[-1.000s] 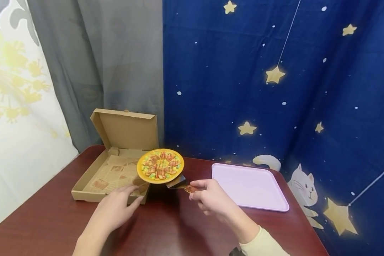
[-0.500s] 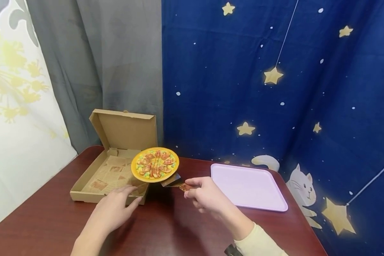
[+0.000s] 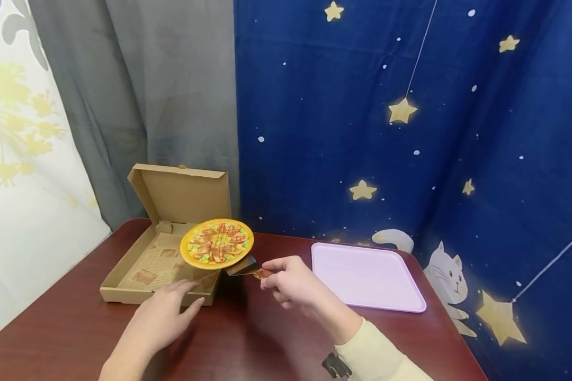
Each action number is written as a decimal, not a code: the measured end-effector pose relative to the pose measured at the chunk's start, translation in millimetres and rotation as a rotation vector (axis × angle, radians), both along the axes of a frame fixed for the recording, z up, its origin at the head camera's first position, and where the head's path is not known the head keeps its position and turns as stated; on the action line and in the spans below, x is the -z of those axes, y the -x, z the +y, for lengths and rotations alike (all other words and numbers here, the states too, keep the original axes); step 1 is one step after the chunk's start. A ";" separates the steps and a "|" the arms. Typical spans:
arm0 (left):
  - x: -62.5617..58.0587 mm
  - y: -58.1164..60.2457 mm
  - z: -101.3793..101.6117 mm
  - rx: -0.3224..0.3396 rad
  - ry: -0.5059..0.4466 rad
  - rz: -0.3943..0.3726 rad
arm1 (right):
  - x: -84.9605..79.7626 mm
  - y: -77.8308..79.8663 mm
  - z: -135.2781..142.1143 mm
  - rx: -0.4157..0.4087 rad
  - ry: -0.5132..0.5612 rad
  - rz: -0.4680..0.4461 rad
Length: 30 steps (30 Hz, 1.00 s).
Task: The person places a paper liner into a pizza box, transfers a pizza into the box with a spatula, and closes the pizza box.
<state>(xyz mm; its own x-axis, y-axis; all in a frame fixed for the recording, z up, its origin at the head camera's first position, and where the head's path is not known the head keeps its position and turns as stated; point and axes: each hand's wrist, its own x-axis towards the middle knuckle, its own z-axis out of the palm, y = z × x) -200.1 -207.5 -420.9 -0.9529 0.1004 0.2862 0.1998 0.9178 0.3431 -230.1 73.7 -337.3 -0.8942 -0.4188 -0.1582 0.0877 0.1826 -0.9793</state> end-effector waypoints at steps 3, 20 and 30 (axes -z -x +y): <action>0.4 -2.2 -1.3 -0.005 0.006 -0.008 | -0.8 3.0 -6.4 0.001 0.011 -0.018; -3.5 -8.3 -1.0 -0.009 0.002 0.002 | -1.7 21.3 -37.2 0.006 0.008 -0.034; -5.4 -7.2 -4.9 -0.005 0.013 0.023 | 1.6 23.9 -46.0 0.007 -0.004 -0.044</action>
<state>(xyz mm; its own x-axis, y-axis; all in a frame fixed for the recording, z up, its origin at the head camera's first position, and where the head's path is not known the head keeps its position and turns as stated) -192.9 -212.4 -415.5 -0.9466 0.0993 0.3069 0.2028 0.9231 0.3267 -254.0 27.7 -338.9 -0.8892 -0.4117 -0.1994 0.1325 0.1854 -0.9737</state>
